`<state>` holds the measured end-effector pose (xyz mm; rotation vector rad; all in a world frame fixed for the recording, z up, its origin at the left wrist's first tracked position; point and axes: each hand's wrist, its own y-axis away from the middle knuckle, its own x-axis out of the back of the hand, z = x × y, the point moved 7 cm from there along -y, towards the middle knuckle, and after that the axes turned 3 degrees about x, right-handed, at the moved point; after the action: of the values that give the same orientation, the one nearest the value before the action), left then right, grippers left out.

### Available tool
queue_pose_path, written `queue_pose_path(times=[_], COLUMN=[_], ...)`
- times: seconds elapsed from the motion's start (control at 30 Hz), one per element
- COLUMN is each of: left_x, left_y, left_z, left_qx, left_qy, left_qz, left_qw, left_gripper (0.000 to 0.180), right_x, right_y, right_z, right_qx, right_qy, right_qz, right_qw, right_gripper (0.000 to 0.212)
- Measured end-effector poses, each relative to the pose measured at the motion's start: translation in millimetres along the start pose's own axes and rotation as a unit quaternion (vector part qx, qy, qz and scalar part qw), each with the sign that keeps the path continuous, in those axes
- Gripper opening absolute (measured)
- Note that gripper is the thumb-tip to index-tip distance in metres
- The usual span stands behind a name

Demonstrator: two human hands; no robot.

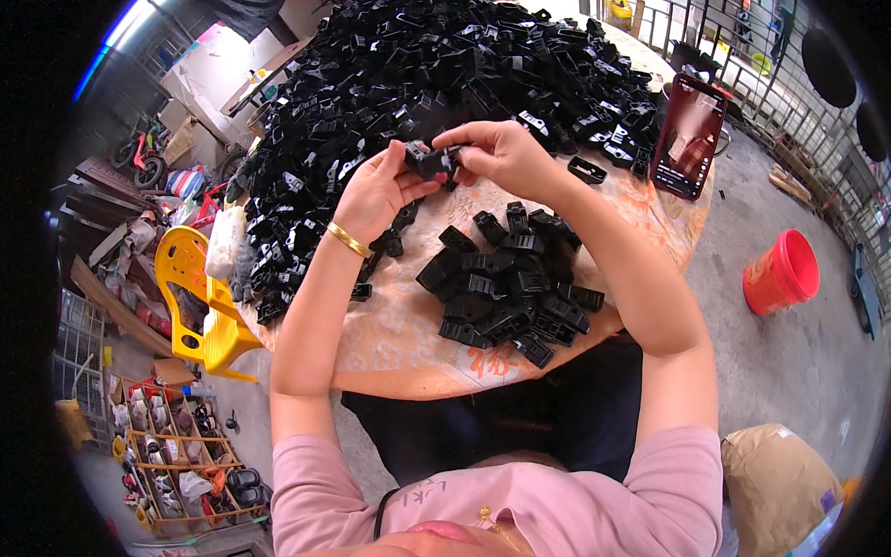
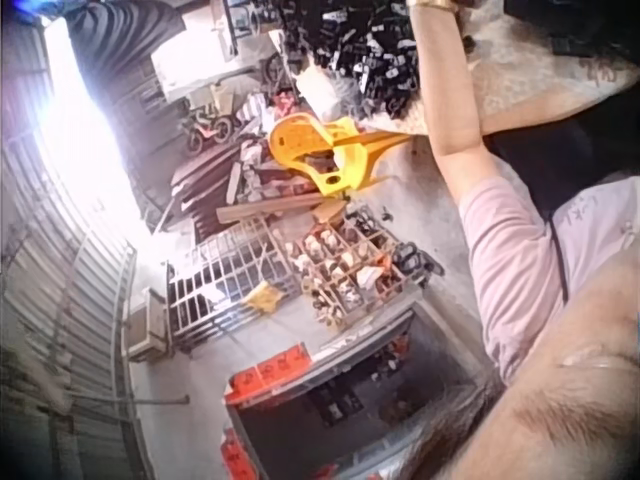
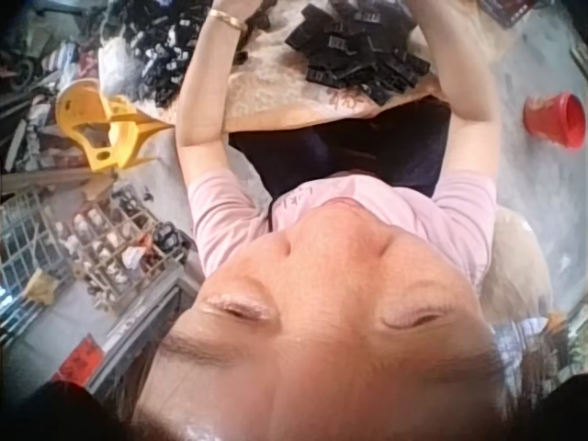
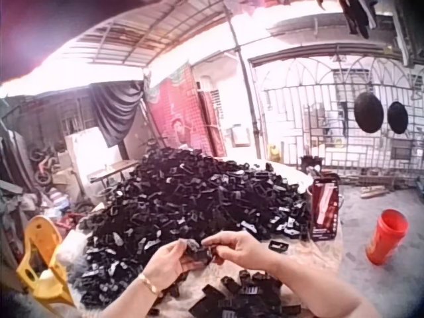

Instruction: The person assembles plastic components by taking pieces from a pile, fitting them together by hand, and placing the assembled parts onto the table.

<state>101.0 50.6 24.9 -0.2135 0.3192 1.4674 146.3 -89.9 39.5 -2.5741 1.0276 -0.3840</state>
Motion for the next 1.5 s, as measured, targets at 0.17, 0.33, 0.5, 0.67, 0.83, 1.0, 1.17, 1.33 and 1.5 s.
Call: queue_pose_path(times=[0.17, 0.33, 0.5, 0.67, 0.83, 1.0, 1.17, 1.33, 1.5], left_x=[9.7, 2.5, -6.3, 0.1, 5.8, -2.0, -19.3, -32.3, -39.2], left_y=[-0.1, 1.1, 7.9, 7.6, 4.2, 10.1, 18.6, 26.4, 34.3], left_z=[-3.9, -9.6, 0.1, 3.9, -0.3, 6.7, 13.1, 22.9, 26.7], left_qx=[0.025, 0.020, 0.014, -0.008, 0.002, -0.028, -0.105, -0.155, -0.134], left_qy=[-0.062, -0.076, -0.117, -0.191, -0.198, -0.245, -0.325, -0.425, -0.450], left_qz=[-0.039, -0.026, 0.020, 0.047, 0.038, 0.062, 0.031, 0.021, 0.022], left_qw=[0.997, 0.997, 0.993, 0.980, 0.979, 0.967, 0.939, 0.892, 0.883], left_gripper=[0.032, 0.029, 0.027, 0.025, 0.027, 0.028, 0.035, 0.041, 0.036], right_x=[-16.4, -14.4, -14.6, -17.6, -20.7, -18.8, -13.6, -4.2, -3.5], right_y=[4.2, 6.1, 9.8, 10.2, 11.1, 12.6, 12.2, 5.6, 4.5], right_z=[-30.7, -19.4, -28.9, -30.5, -39.3, -40.2, -42.6, -31.1, -16.6], right_qx=[0.163, 0.065, 0.080, 0.073, 0.103, 0.116, 0.173, 0.117, 0.020], right_qy=[0.181, 0.061, 0.130, 0.144, 0.196, 0.216, 0.275, 0.081, 0.017], right_qz=[-0.032, 0.044, 0.059, 0.048, 0.028, 0.071, 0.096, 0.068, -0.024], right_qw=[0.969, 0.995, 0.986, 0.986, 0.975, 0.967, 0.941, 0.987, 0.999], right_gripper=[0.031, 0.028, 0.026, 0.025, 0.026, 0.025, 0.024, 0.028, 0.030])
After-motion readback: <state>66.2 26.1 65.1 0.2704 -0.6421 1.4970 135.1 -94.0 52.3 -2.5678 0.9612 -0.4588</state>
